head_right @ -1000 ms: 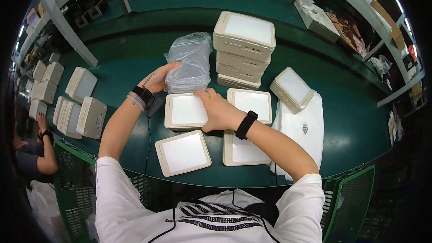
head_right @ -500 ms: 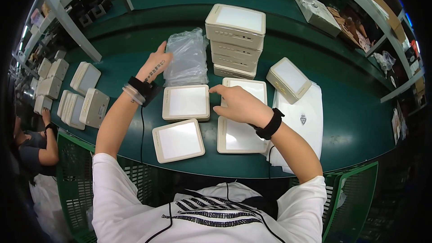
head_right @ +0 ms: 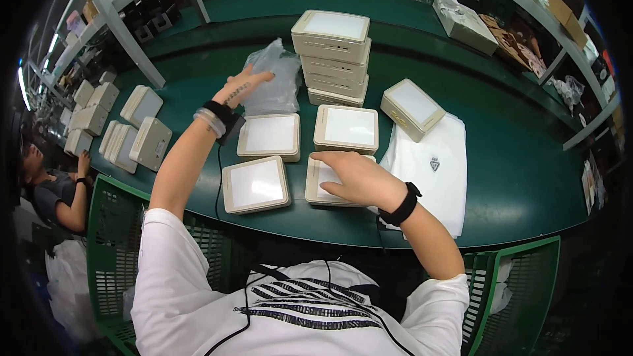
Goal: The person removes plastic covers from a bag, places them onto light boxes, and stacks the boxes on the table. They repeat this process by retrieving more covers from a green crate and placing them on the devices.
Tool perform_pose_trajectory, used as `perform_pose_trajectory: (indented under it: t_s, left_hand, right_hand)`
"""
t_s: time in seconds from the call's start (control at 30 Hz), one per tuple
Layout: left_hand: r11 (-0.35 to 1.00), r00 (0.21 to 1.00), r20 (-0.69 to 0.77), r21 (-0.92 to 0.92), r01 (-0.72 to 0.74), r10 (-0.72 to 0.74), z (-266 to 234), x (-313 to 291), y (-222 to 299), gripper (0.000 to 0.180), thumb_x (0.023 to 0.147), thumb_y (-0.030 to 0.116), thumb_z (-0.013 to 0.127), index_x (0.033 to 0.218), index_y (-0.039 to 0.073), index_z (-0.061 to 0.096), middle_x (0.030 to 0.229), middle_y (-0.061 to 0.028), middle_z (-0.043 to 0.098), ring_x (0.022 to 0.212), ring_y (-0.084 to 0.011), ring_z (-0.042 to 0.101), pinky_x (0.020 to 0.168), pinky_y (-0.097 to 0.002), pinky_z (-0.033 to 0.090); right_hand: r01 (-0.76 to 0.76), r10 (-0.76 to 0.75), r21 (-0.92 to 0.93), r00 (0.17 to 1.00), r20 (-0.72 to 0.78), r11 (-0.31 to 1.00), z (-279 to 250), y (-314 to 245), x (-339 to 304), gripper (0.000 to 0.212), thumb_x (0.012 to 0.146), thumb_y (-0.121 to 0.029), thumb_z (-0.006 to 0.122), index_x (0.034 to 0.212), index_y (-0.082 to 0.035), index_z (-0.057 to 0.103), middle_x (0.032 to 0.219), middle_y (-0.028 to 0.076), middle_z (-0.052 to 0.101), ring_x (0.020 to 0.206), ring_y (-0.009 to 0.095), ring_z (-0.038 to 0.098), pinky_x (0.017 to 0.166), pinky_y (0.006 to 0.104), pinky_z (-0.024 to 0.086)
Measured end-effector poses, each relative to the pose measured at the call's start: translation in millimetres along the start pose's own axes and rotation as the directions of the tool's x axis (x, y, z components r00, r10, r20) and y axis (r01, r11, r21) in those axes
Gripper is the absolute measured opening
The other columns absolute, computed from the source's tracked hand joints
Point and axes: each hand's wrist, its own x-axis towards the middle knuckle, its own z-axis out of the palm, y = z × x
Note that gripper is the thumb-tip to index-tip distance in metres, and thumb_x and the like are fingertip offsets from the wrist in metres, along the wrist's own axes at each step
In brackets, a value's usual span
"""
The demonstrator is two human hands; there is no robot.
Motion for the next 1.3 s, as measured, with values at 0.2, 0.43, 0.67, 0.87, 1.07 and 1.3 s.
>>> perform_pose_trajectory:
  t_s: [0.2, 0.43, 0.67, 0.87, 1.07, 1.3]
  left_hand:
    - [0.318, 0.928, 0.029, -0.943, -0.098, 0.371, -31.8, -20.4, -81.4, 0.076, 0.089, 0.057, 0.043, 0.152, 0.016, 0.028, 0.133, -0.0264, 0.051, 0.116, -0.0373, 0.054, 0.085, -0.0425, 0.049]
    - [-0.393, 0.665, 0.115, -0.728, 0.562, 0.738, -43.1, -211.1, -111.9, 0.085, 0.085, 0.068, 0.038, 0.153, 0.019, 0.025, 0.148, -0.0263, 0.033, 0.117, -0.0572, 0.048, 0.087, -0.0626, 0.046]
    - [-0.334, 0.417, 0.098, -0.449, 0.829, 0.904, 19.6, -272.8, -145.4, 0.072, 0.093, 0.054, 0.043, 0.148, 0.009, 0.031, 0.141, -0.0223, 0.045, 0.123, -0.0427, 0.05, 0.104, -0.0581, 0.04]
    - [-0.22, 0.648, 0.221, -0.821, 0.527, 0.729, 34.7, -272.0, -163.1, 0.054, 0.099, 0.028, 0.049, 0.145, 0.006, 0.034, 0.142, -0.0173, 0.045, 0.122, -0.0326, 0.053, 0.107, -0.0481, 0.04]
    - [-0.198, 0.554, 0.254, -0.752, 0.629, 0.793, 71.2, -263.2, -173.9, 0.051, 0.096, 0.008, 0.056, 0.143, 0.005, 0.036, 0.139, -0.013, 0.049, 0.128, -0.0266, 0.049, 0.11, -0.0437, 0.038]
    - [-0.276, 0.64, 0.184, -0.79, 0.548, 0.746, 52.8, -237.6, -212.2, 0.046, 0.094, 0.002, 0.054, 0.138, 0.003, 0.04, 0.138, -0.0108, 0.05, 0.126, -0.0245, 0.05, 0.11, -0.0412, 0.038]
  right_hand:
    - [0.017, -0.02, -0.022, 0.988, -0.153, 1.0, 1.5, -19.8, -17.2, 0.054, 0.086, -0.018, 0.065, 0.135, -0.002, 0.048, 0.122, 0.019, 0.062, 0.111, 0.035, 0.06, 0.099, 0.0398, 0.046]
    - [0.371, -0.1, 0.858, 0.928, -0.36, 0.356, 59.0, -78.5, 46.0, 0.066, 0.085, -0.02, 0.069, 0.143, -0.01, 0.041, 0.137, 0.015, 0.051, 0.127, 0.028, 0.049, 0.104, 0.0455, 0.041]
    - [0.503, -0.14, 0.784, 0.803, -0.58, -0.365, 114.9, -151.6, 74.8, 0.126, 0.064, -0.049, 0.083, 0.154, -0.021, 0.0, 0.153, 0.019, 0.024, 0.139, 0.038, 0.031, 0.113, 0.0547, 0.029]
    - [0.585, 0.05, 0.804, 0.804, -0.592, 0.105, 116.3, -150.9, 61.6, 0.126, 0.059, -0.057, 0.082, 0.154, -0.021, 0.008, 0.153, 0.024, 0.022, 0.141, 0.042, 0.027, 0.112, 0.0567, 0.03]
    - [0.606, 0.002, 0.788, 0.792, -0.61, 0.106, 134.6, -141.4, 63.0, 0.123, 0.064, -0.055, 0.081, 0.154, -0.018, 0.006, 0.153, 0.023, 0.024, 0.14, 0.041, 0.029, 0.113, 0.0538, 0.029]
    - [0.286, -0.19, 0.715, 0.958, -0.213, 0.638, 195.8, -129.5, 67.3, 0.099, 0.076, -0.027, 0.079, 0.151, -0.005, 0.018, 0.15, 0.019, 0.03, 0.137, 0.033, 0.035, 0.112, 0.0477, 0.03]
